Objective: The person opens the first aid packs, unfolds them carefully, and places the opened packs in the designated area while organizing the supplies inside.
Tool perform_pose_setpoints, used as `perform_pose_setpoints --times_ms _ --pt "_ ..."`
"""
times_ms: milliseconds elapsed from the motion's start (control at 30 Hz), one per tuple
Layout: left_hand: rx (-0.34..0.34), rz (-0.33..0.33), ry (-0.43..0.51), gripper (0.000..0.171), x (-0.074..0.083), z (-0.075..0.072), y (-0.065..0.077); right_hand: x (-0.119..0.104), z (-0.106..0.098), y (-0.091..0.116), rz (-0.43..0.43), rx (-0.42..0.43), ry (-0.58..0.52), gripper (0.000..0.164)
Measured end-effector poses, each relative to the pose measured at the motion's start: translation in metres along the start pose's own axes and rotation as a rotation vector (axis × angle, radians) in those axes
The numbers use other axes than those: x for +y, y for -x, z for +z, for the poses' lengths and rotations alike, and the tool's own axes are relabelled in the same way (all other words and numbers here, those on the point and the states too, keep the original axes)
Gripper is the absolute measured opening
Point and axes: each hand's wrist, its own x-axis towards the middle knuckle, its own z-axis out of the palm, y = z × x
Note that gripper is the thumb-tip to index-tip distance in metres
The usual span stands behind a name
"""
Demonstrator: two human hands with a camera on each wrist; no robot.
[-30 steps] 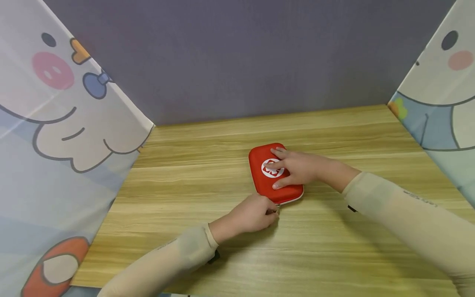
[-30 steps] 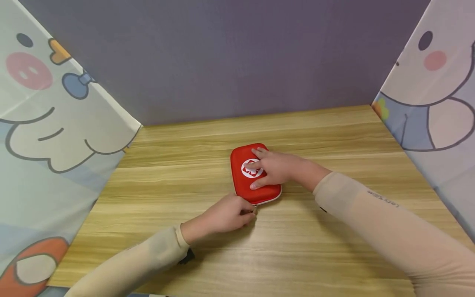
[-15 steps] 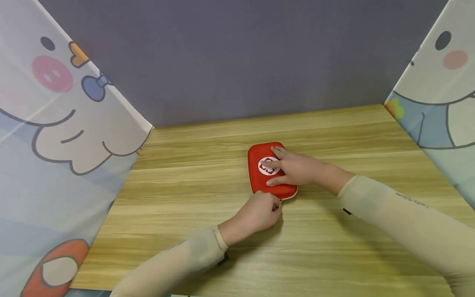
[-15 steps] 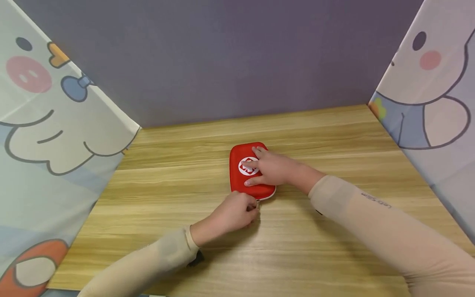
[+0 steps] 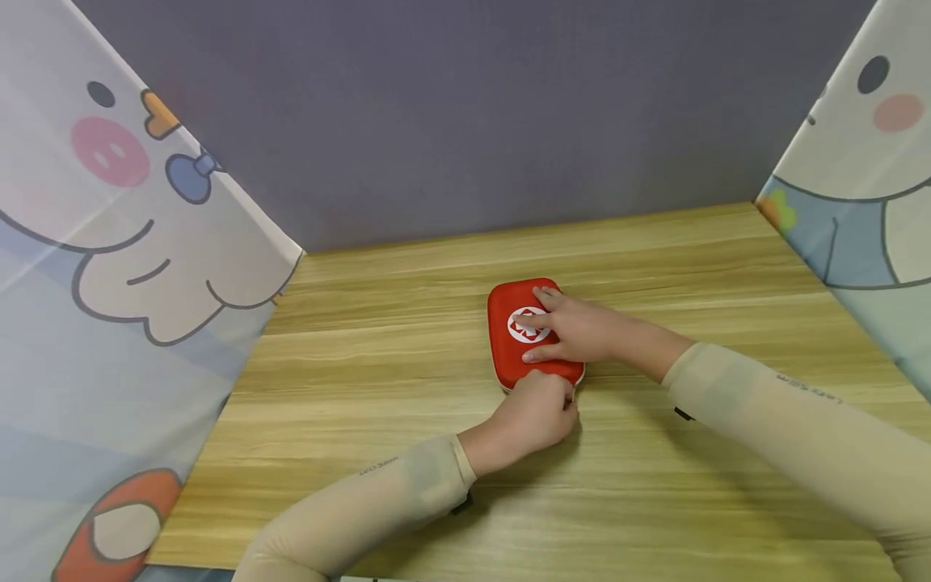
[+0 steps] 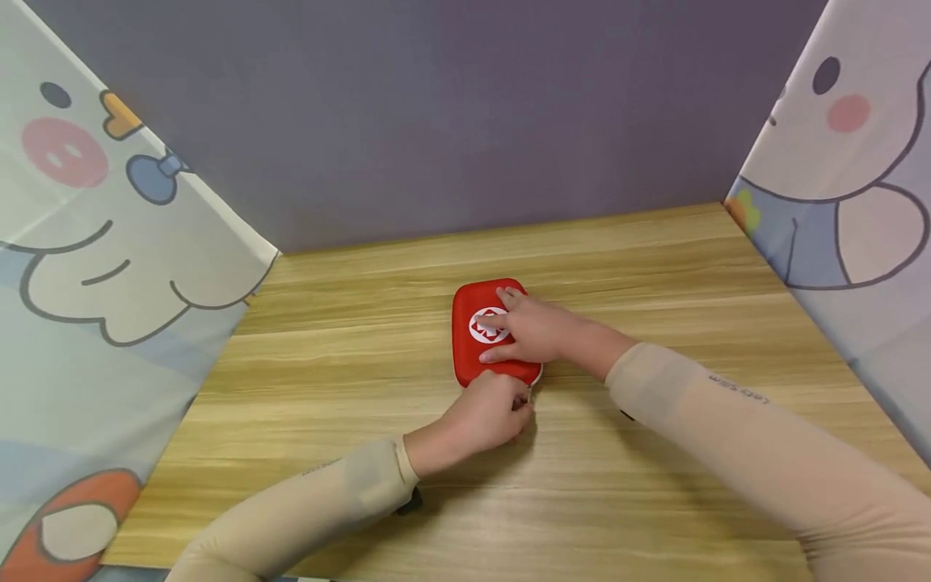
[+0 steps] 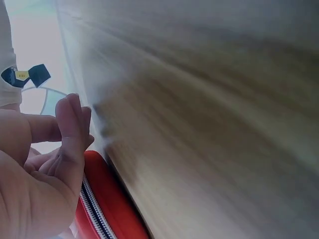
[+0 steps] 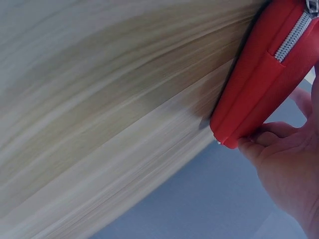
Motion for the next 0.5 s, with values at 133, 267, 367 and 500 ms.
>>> perform_pose_setpoints --times_ms 133,267,367,500 --pt "0.019 0.017 -0.036 0.041 0.000 0.000 -0.001 -0.001 0.000 -0.001 -0.013 0.011 0.003 0.071" --pt "-0.001 0.005 0.010 0.042 -0.005 -0.001 0.002 -0.002 0.000 -0.004 -0.021 0.013 0.023 0.071" --pt "-0.014 0.005 0.053 0.037 -0.011 -0.002 0.006 -0.003 -0.001 -0.003 -0.013 -0.003 0.042 0.071" --pt "-0.019 0.012 0.059 0.028 -0.022 -0.007 0.015 -0.002 -0.010 0.006 0.014 -0.014 0.125 0.072"
